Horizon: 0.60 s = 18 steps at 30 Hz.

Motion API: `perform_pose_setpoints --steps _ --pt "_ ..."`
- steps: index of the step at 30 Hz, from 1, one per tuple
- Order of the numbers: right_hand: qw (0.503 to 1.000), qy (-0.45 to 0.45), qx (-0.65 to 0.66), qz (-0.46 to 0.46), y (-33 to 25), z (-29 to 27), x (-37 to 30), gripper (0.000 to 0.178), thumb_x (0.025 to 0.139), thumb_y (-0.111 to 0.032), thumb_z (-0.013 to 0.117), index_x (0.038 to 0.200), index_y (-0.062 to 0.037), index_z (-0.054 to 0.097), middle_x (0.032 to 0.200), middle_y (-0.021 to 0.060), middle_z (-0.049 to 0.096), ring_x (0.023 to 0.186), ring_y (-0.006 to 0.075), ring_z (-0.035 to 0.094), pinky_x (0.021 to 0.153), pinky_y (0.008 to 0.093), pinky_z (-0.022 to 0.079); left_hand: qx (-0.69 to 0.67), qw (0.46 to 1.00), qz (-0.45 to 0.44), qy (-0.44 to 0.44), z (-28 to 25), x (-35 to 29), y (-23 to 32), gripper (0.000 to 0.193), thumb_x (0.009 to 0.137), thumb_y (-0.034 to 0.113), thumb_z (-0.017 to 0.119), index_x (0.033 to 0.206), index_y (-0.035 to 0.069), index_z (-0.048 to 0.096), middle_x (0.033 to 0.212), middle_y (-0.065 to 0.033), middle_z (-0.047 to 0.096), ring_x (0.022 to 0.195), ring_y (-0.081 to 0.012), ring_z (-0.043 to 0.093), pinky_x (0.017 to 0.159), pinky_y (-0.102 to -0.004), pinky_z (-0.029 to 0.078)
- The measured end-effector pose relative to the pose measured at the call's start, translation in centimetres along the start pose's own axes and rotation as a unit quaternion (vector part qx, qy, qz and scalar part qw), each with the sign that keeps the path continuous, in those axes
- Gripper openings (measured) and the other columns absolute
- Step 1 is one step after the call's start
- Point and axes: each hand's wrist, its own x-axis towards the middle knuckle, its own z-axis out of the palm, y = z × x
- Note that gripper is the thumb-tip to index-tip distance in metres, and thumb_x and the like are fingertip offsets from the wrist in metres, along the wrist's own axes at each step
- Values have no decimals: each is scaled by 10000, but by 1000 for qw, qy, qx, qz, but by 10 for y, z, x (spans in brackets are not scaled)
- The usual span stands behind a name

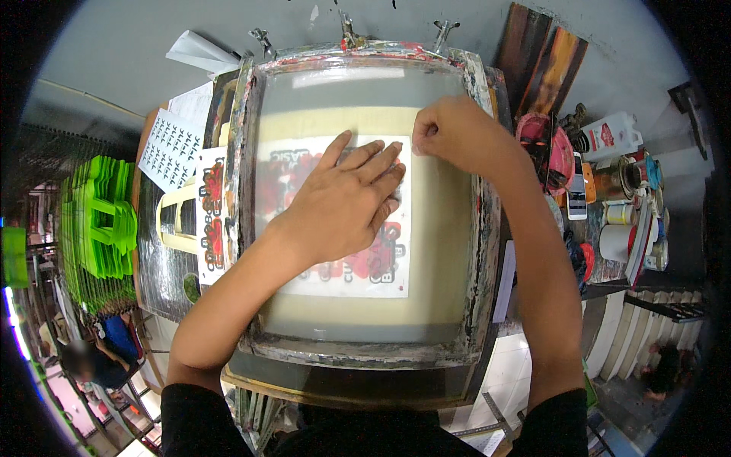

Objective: The person prepares a screen for printing by aligning a printed graphic sheet and securing it with tape onto a canvas bag placed on a light table, then lowers a screen frame over it.

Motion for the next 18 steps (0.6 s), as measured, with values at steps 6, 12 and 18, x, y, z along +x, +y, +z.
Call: perform_pose_setpoints --steps 6,12,18 --pt "993 -92 0 69 -16 -16 10 192 744 -150 848 840 -2 771 712 124 725 647 207 658 660 351 527 9 1000 13 6 -1 0 -4 406 1002 262 593 1320 16 646 1475 -152 569 1381 -314 512 1231 -522 301" --pt "993 -75 -48 72 -23 -8 10 226 700 -157 880 798 1 751 708 145 716 645 219 656 639 366 517 6 999 29 30 5 -2 -6 396 996 249 594 1300 3 655 1456 -164 579 1363 -326 523 1222 -516 321" --pt "984 -71 -147 70 -33 -5 17 275 679 -152 887 711 11 668 674 160 682 628 251 636 617 404 502 19 998 51 34 9 1 -11 401 1001 254 580 1296 -9 653 1451 -180 578 1344 -342 533 1221 -520 323"
